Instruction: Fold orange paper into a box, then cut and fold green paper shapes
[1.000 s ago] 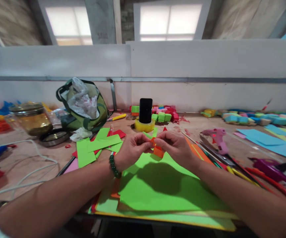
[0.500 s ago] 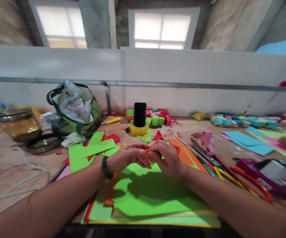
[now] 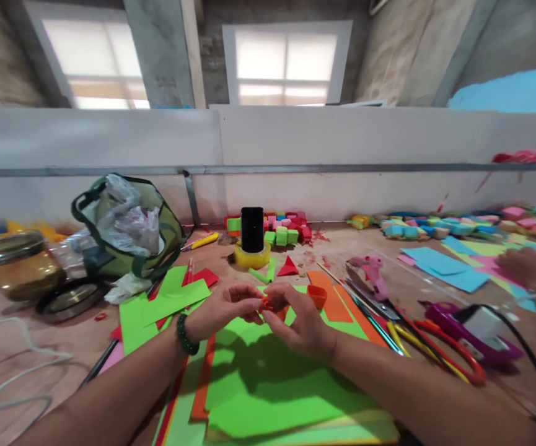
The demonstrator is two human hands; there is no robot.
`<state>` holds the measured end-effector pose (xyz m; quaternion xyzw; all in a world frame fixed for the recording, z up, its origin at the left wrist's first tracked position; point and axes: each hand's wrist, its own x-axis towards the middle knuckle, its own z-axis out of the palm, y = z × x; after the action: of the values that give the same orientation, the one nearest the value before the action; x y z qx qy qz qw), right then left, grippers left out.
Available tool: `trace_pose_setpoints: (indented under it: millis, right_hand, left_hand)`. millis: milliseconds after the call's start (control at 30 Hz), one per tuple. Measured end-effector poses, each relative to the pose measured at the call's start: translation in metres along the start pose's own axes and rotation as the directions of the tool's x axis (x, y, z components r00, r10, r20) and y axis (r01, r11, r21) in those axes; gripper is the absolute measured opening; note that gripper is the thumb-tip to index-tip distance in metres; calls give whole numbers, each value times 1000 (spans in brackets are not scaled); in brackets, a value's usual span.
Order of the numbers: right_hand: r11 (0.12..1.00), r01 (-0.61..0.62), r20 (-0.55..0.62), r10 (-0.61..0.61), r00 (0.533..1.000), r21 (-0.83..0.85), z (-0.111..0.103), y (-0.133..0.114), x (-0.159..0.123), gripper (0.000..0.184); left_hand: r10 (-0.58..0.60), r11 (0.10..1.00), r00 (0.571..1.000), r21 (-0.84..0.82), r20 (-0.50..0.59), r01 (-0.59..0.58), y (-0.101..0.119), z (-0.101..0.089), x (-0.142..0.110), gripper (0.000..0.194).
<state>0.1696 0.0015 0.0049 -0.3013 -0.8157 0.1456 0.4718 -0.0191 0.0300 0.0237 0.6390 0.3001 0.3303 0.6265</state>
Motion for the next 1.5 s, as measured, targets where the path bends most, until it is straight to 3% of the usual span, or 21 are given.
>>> trace_pose_setpoints:
  millis: [133,200,300,367,433,533,633,800,1000,1100,1200,1333,1400,1500]
  right_hand:
    - [991,-133,37,132,991,27,-4,-5,6,29]
    - [975,-221,130,220,967,-7,-11,-11,6,31]
    - [935,-310,275,348,896,-172,-23,-23,-6,34]
    - [906,-313,279,391,877,-285,-28,-29,-23,39]
    - [903,-305,293,393,872,-302,-30,-32,-43,34]
    - [912,-278,222,350,910,-300,-32,-32,-68,35]
    - [913,-227,133,285,949,-338,-40,-31,-83,29]
    - [908,-212,91,261,961,-360,-53,-22,-101,15]
    - [932,-185,81,220,972,-312,-54,-18,-113,12]
    - [942,-193,98,227,969,-276,-56,-20,-111,11]
    - [948,-209,109,240,965,-239,-58,-21,-109,11]
    - [947,-271,90,290,953,-174,-62,-22,-108,9]
    - [948,-289,54,299,953,-136,-64,-23,-107,8]
    - [962,-252,-8,252,968,-104,-67,-25,-98,14]
  left_hand:
    - [57,991,995,123,-83,-47,12,-1,-1,31]
    - [100,981,989,174,-112,-79,16,-2,-2,27]
    - [110,976,989,200,-100,-88,18,-5,-4,22]
    - [86,977,992,202,-88,-67,17,-6,-6,22]
    - [57,978,995,206,-83,-39,15,-8,-5,23]
    - [9,973,992,229,-125,20,10,-12,-1,29]
    - [-44,958,975,267,-218,103,2,-20,7,36]
    - [-80,935,959,314,-271,167,-7,-35,17,42]
    - [-1,881,992,469,-129,62,11,-24,17,26]
    - [12,781,1000,625,-23,6,13,-11,13,16]
    - [38,686,999,728,-24,-9,5,-2,10,15]
    - [19,731,995,681,-93,50,1,-5,2,20]
    - [-6,797,990,598,-143,91,6,-9,-3,24]
    - [-150,957,958,206,-243,202,15,-9,-9,26]
